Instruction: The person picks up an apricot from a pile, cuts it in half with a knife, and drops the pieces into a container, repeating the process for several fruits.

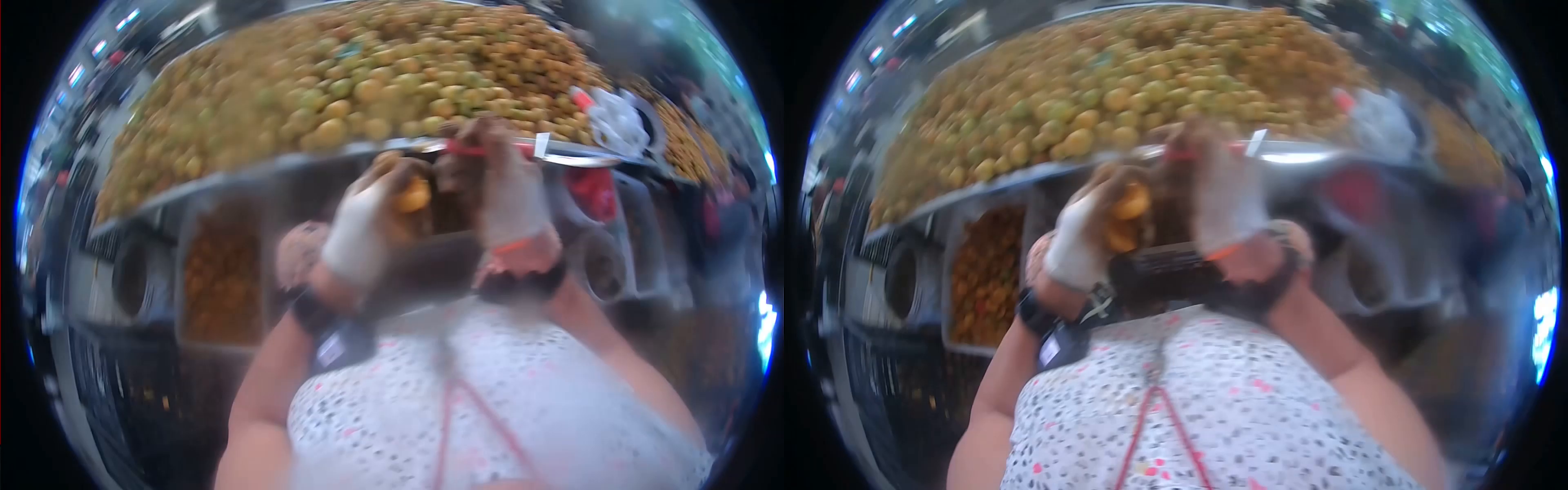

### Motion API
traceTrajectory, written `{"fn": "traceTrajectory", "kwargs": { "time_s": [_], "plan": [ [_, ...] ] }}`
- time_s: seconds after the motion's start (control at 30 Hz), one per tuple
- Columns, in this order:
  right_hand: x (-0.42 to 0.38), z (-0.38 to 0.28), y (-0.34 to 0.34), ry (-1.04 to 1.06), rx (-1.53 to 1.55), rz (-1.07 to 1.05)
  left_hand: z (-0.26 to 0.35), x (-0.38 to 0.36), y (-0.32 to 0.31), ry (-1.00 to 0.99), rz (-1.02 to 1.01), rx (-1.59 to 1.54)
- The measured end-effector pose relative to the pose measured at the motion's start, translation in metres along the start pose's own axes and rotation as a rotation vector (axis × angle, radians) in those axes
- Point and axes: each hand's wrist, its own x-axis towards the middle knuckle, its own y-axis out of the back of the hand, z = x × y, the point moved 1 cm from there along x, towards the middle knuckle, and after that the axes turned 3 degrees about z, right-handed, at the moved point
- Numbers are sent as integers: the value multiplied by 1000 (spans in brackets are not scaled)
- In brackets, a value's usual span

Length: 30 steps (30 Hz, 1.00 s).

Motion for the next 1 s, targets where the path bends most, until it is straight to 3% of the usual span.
{"fn": "traceTrajectory", "kwargs": {
  "time_s": [0.03,0.13,0.23,0.27,0.3,0.33,0.47,0.53,0.57,0.6,0.63,0.67,0.7,0.77,0.9,0.97,1.0],
  "plan": [
    [-3,-9,3,355,-612,-50,-4,0,7,-20,26,118],
    [10,-1,6,316,-500,-197,-10,16,4,135,214,345],
    [11,5,14,321,-686,-308,-1,12,-6,-5,203,273],
    [12,0,19,173,-698,-190,6,7,1,-83,205,294],
    [9,3,15,31,-710,-64,17,-5,20,-164,196,318],
    [10,-5,17,25,-731,-22,32,-9,39,-119,131,416],
    [4,-4,19,-16,-744,-22,66,-73,136,-190,488,596],
    [2,2,17,-58,-716,-64,68,-123,204,-202,583,961],
    [2,4,18,-96,-700,-103,72,-146,216,-24,726,784],
    [3,7,19,-104,-705,-103,65,-172,249,-14,731,609],
    [4,9,18,11,-803,-149,63,-190,250,37,870,595],
    [3,10,17,127,-899,-198,36,-226,359,-80,752,877],
    [3,10,12,122,-900,-200,45,-242,351,102,899,889],
    [2,8,1,-118,-636,-83,54,-251,319,93,1080,522],
    [1,3,0,-114,-620,-69,76,-261,342,31,1002,386],
    [0,0,5,-109,-636,-65,99,-251,339,-114,755,818],
    [2,6,14,-101,-637,-30,107,-236,321,-164,724,790]
  ]
}}
